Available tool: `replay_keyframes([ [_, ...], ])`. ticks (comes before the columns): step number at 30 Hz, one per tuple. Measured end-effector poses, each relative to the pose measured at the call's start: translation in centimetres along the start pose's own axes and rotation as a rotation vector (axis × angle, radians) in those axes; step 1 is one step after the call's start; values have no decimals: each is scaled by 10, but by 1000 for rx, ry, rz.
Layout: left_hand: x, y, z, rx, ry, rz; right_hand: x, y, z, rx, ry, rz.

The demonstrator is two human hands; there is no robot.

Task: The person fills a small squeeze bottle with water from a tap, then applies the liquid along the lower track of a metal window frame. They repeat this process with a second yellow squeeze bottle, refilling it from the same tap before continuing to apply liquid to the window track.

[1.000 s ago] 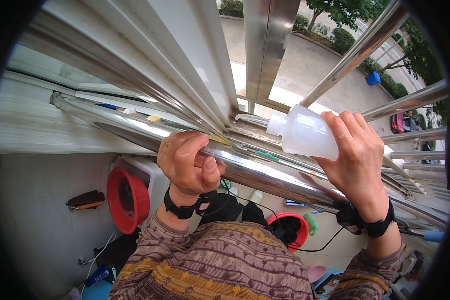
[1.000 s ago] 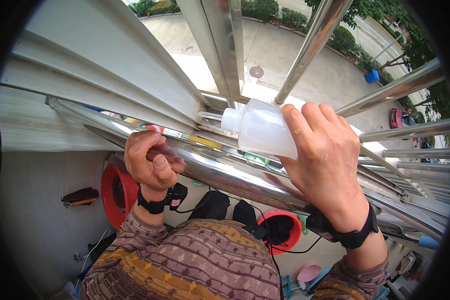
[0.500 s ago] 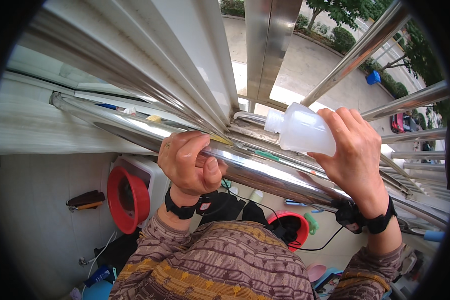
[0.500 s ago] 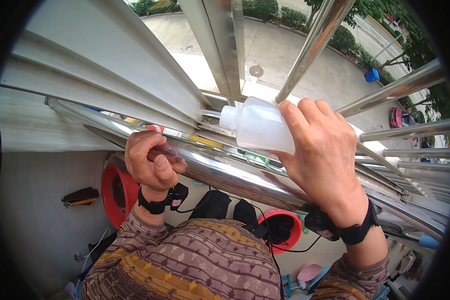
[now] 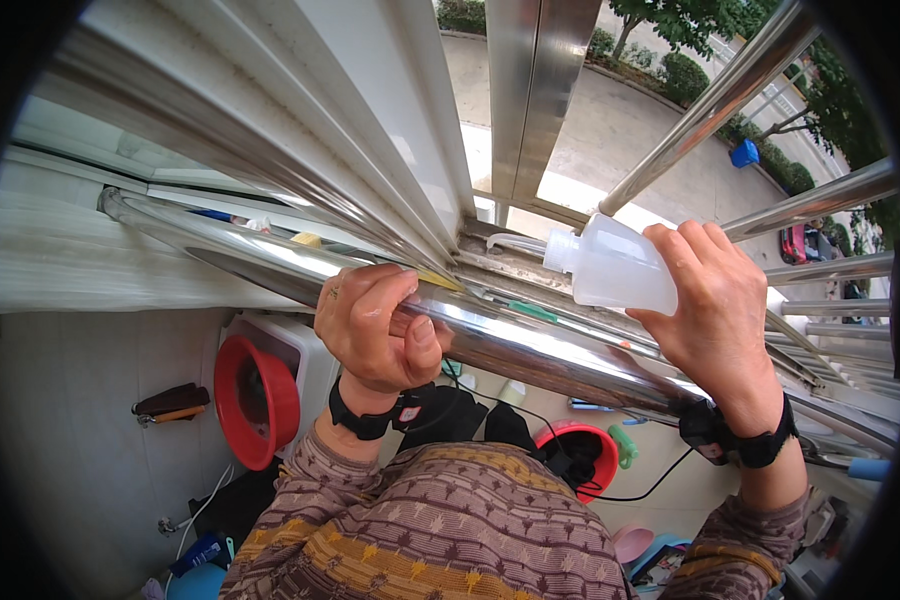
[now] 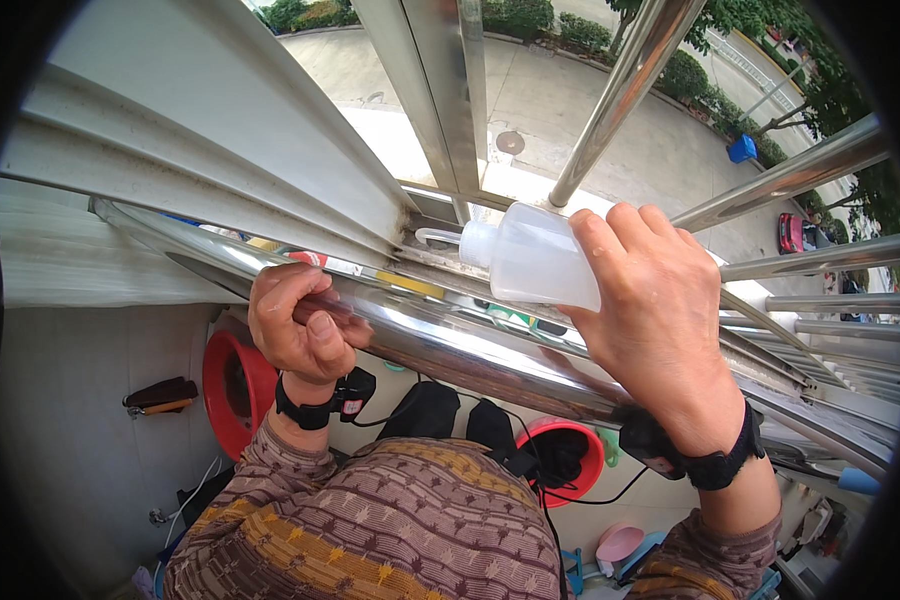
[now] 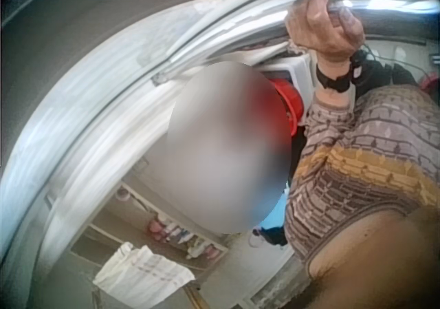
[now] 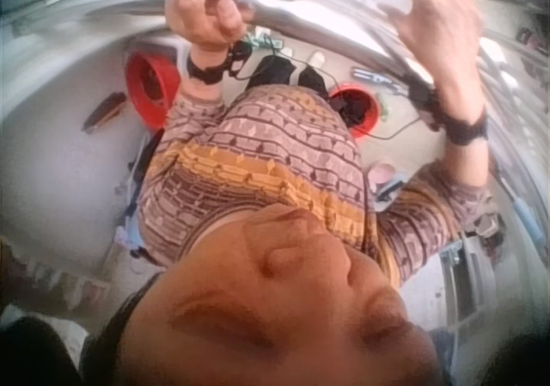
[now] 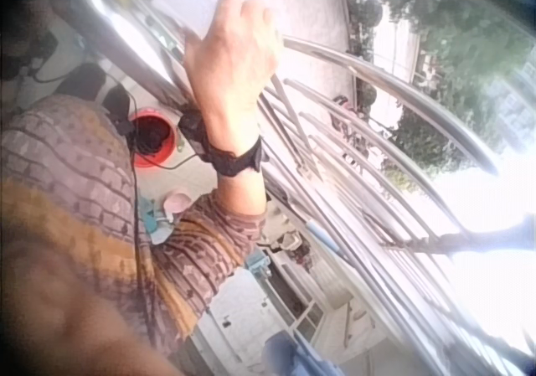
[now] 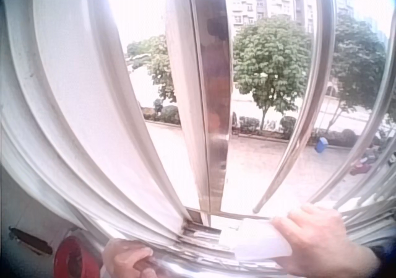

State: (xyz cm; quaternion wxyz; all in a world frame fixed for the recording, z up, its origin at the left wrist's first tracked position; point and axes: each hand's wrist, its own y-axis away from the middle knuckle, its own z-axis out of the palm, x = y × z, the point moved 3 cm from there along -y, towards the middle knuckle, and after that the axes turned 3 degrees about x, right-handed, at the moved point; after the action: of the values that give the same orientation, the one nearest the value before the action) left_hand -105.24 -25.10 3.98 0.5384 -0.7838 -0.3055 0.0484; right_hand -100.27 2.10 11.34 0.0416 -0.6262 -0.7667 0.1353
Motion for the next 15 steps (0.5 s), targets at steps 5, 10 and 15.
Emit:
replay_keyframes([
  [5, 0, 0, 0, 14, 0, -1, 6, 10, -3, -42, 41, 34],
  [10, -1, 0, 0, 35, 0, 3, 14, 22, -9, -48, 61, 60],
  [15, 0, -1, 1, 37, 2, 4, 21, 32, -16, -75, 95, 91],
])
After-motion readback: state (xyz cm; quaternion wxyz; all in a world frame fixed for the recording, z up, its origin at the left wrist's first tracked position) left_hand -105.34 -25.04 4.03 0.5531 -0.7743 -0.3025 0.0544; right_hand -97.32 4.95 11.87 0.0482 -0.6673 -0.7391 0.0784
